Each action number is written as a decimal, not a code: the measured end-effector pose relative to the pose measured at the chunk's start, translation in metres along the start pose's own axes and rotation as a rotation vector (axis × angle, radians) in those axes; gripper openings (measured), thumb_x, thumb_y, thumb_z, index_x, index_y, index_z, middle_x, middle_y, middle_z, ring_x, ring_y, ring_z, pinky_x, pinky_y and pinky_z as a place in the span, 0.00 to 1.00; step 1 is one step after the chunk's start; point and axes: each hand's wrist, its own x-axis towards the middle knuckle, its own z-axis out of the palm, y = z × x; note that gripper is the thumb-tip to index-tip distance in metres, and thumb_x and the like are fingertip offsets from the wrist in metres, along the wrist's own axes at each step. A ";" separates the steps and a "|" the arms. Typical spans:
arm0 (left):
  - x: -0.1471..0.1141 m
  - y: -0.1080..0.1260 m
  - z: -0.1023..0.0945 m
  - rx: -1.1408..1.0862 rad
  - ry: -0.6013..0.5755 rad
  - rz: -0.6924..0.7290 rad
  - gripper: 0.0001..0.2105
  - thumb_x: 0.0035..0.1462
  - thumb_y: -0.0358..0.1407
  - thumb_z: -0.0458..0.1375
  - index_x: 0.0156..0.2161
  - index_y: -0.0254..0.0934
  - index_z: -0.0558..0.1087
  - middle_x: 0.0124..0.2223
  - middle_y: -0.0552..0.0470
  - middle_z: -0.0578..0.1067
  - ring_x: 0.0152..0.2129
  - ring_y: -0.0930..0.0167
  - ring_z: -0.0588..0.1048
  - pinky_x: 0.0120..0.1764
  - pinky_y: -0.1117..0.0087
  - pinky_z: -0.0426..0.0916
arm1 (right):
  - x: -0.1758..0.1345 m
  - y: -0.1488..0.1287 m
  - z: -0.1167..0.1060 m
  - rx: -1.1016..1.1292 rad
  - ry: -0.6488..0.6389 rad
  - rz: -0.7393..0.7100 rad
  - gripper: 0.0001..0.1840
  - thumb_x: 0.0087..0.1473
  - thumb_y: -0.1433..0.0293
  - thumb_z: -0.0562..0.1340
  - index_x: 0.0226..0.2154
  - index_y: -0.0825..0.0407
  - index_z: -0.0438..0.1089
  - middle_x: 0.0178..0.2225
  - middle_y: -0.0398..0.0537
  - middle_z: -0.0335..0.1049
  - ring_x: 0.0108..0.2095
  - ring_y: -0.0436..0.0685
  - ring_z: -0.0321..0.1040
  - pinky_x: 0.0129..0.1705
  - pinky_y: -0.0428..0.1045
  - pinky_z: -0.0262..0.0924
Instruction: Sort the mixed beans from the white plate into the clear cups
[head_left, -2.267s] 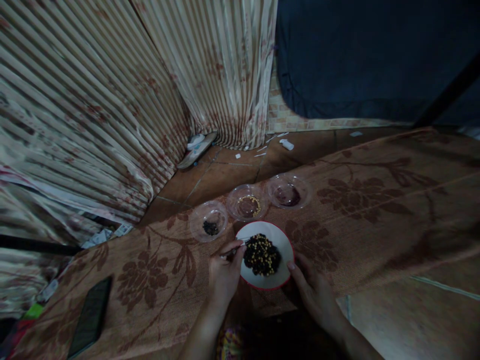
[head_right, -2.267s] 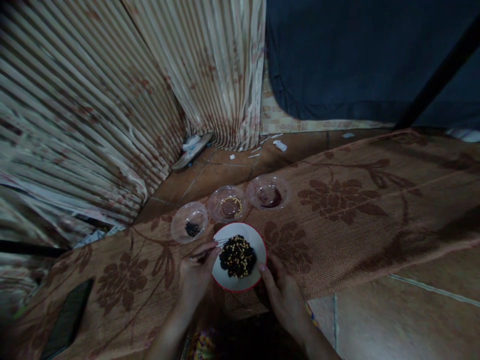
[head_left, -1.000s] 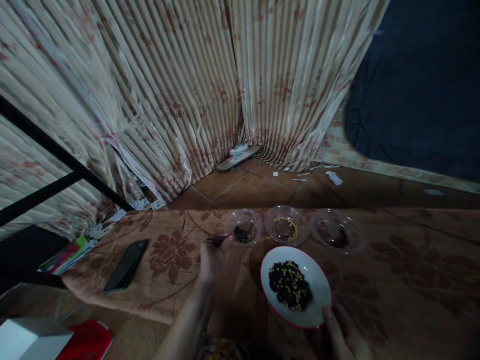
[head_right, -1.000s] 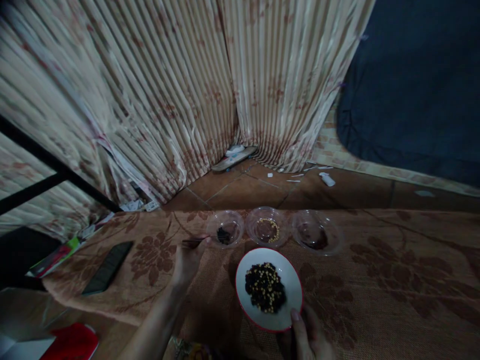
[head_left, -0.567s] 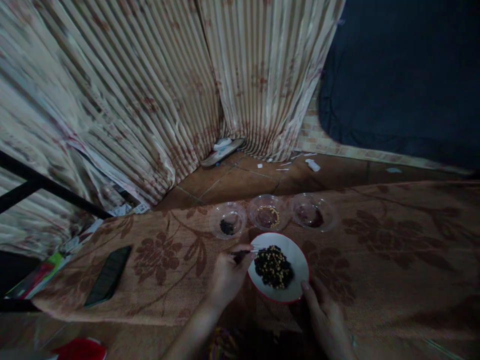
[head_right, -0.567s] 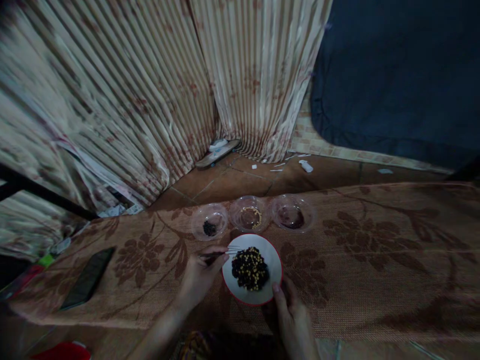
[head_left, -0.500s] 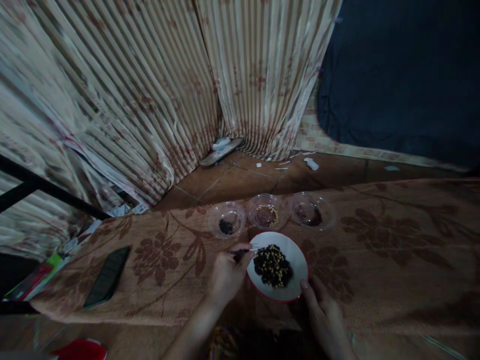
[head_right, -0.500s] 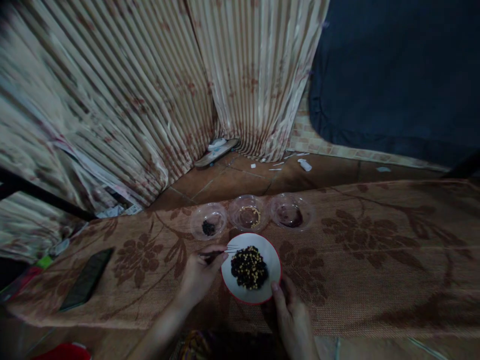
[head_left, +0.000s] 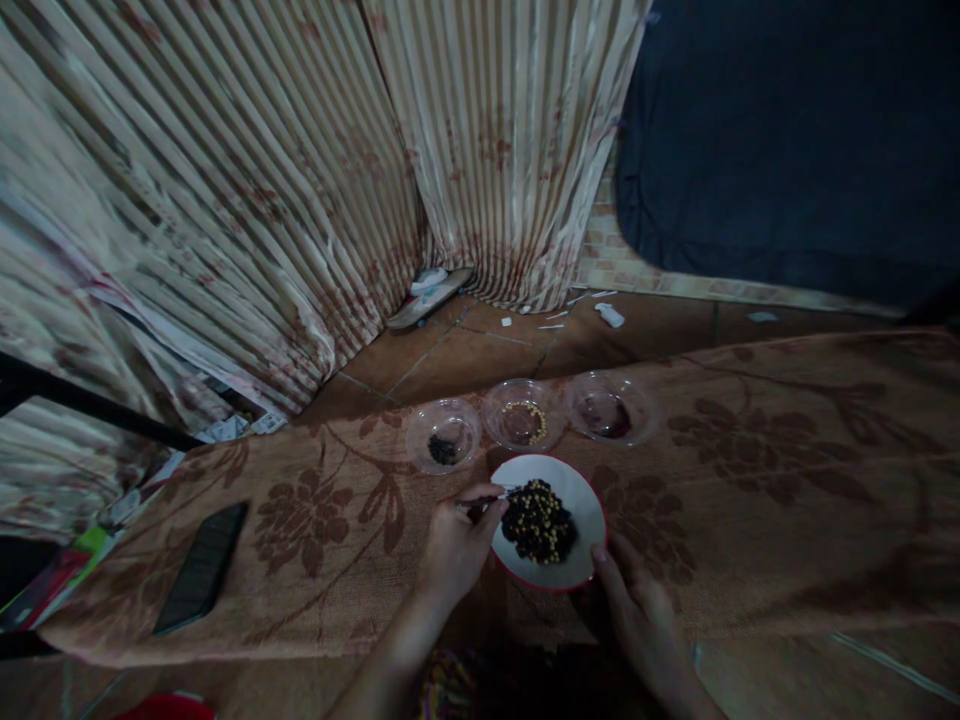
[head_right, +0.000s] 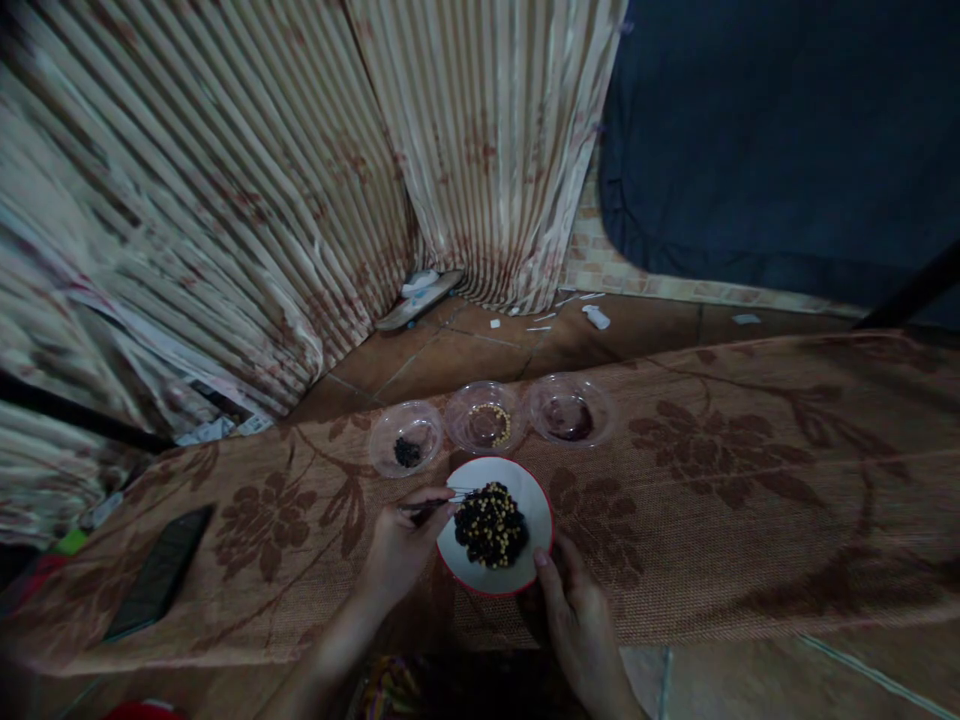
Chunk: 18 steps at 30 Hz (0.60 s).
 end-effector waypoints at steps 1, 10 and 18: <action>0.000 -0.001 0.000 0.002 -0.002 0.000 0.09 0.55 0.38 0.61 0.39 0.36 0.78 0.34 0.50 0.81 0.29 0.70 0.77 0.31 0.75 0.68 | 0.000 0.000 0.000 0.008 -0.003 0.000 0.27 0.58 0.51 0.54 0.48 0.53 0.71 0.44 0.55 0.77 0.45 0.61 0.75 0.43 0.48 0.69; 0.002 -0.006 0.001 0.021 0.007 0.010 0.10 0.56 0.39 0.60 0.39 0.36 0.78 0.33 0.50 0.81 0.28 0.71 0.77 0.31 0.76 0.68 | -0.001 0.005 0.001 0.039 -0.010 -0.013 0.24 0.58 0.52 0.55 0.48 0.51 0.71 0.46 0.53 0.77 0.46 0.61 0.74 0.45 0.50 0.69; 0.003 -0.005 0.001 0.002 0.010 0.018 0.09 0.56 0.38 0.61 0.38 0.35 0.79 0.34 0.50 0.81 0.29 0.70 0.77 0.32 0.75 0.68 | -0.001 0.008 0.001 0.049 -0.041 -0.009 0.24 0.59 0.53 0.54 0.50 0.51 0.68 0.45 0.53 0.77 0.48 0.61 0.73 0.46 0.51 0.68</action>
